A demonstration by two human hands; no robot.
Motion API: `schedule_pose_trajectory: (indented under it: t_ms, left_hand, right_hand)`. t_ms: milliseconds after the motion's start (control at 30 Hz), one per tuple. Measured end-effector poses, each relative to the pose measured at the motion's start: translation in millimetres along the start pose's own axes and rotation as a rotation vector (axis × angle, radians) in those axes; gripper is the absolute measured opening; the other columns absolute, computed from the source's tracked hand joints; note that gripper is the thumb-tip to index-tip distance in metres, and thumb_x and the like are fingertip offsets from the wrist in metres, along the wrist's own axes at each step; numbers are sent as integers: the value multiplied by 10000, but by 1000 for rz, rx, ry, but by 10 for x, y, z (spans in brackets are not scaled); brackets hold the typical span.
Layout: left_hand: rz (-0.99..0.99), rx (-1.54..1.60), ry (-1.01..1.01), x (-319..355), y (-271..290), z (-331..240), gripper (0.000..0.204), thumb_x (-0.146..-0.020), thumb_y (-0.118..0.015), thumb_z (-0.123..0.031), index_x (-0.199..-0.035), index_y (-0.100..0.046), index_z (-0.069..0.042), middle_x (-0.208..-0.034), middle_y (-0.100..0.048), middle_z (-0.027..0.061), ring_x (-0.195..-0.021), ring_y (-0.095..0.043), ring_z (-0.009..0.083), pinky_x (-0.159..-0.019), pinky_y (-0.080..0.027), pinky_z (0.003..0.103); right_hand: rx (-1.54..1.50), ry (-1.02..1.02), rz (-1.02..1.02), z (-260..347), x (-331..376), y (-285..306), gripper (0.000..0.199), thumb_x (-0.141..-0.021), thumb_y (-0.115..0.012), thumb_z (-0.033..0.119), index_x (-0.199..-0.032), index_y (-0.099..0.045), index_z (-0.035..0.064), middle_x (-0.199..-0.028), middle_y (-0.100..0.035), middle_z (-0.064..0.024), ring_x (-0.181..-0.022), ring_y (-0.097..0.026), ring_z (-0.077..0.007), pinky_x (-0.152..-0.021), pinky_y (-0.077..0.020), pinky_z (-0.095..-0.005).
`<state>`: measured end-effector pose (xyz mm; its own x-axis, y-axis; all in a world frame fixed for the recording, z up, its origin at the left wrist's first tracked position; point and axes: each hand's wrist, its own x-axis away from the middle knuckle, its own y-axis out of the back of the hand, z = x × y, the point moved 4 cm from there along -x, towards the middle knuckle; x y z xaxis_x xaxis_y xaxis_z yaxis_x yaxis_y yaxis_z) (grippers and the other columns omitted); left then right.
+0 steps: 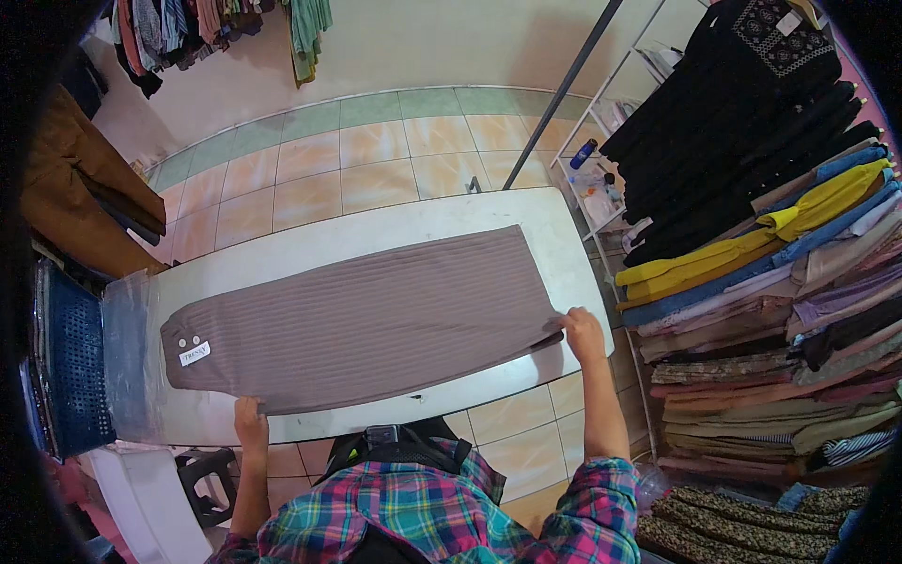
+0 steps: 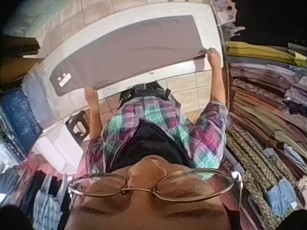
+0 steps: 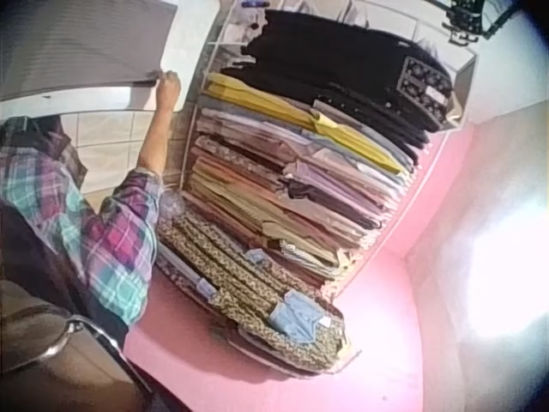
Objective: Folding and packing various pieces of clothing into plastic bags on a table in a clothing store environment.
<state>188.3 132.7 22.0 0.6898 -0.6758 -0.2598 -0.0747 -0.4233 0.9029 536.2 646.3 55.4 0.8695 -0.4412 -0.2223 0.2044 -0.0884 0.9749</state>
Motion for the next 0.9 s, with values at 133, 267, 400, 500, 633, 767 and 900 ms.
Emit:
schedule_pose_trajectory:
  t_ms: [133, 267, 400, 500, 633, 767, 900]
  left_hand:
    - [-52, 33, 43, 5, 92, -28, 284, -531, -507, 115, -768, -520, -41, -785, -493, 104, -797, -487, 291, -694, -416, 377]
    - [117, 26, -50, 90, -85, -26, 251, -548, -516, 98, -754, -522, -45, -778, -486, 105, -784, -488, 286, -685, -419, 374]
    - [96, -3, 1, 151, -111, 17, 251, -554, -522, 90, -763, -523, -49, -774, -483, 105, -772, -489, 290, -676, -421, 375]
    - [81, 13, 7, 144, -78, -15, 249, -561, -514, 93, -762, -528, -53, -768, -479, 103, -761, -489, 292, -664, -423, 373]
    - [178, 95, -29, 142, -43, 37, 226, -576, -546, 31, -786, -545, -51, -800, -505, 100, -782, -497, 296, -678, -417, 395]
    - [171, 140, -118, -95, 162, 35, 207, -635, -587, -72, -837, -556, -39, -843, -539, 121, -788, -503, 319, -716, -391, 461]
    - [-232, -177, 174, -495, 134, 496, 524, -759, -579, -263, -1225, -424, -80, -1227, -424, 179, -1135, -395, 339, -945, -283, 481]
  right_hand:
    - [104, -48, -198, -21, 31, 172, 51, -674, -533, 75, -703, -574, 86, -708, -526, -37, -721, -521, -216, -582, -424, -345]
    - [93, -82, 124, -138, 293, -248, 135, -659, -545, 40, -755, -611, 108, -768, -560, -28, -796, -525, -215, -670, -429, -340]
    - [-18, -334, -194, 103, 65, -216, 351, -636, -520, -30, -970, -574, 62, -1016, -543, -111, -1000, -480, -285, -850, -386, -393]
    - [-209, -223, -128, 675, -316, -308, 491, -740, -545, 90, -1213, -419, 55, -1259, -403, -161, -1180, -360, -328, -970, -300, -419]
    - [-52, -198, 237, 856, -467, -646, 540, -861, -463, 294, -1318, -297, 60, -1381, -258, -161, -1288, -213, -327, -1031, -201, -443]
    - [-234, -388, 89, 507, -531, -876, 555, -866, -435, 339, -1339, -274, 98, -1397, -233, -142, -1299, -183, -318, -1039, -159, -471]
    - [-154, -300, 74, 838, -749, -860, 555, -873, -405, 370, -1361, -247, 157, -1419, -193, -111, -1308, -160, -308, -1049, -117, -476]
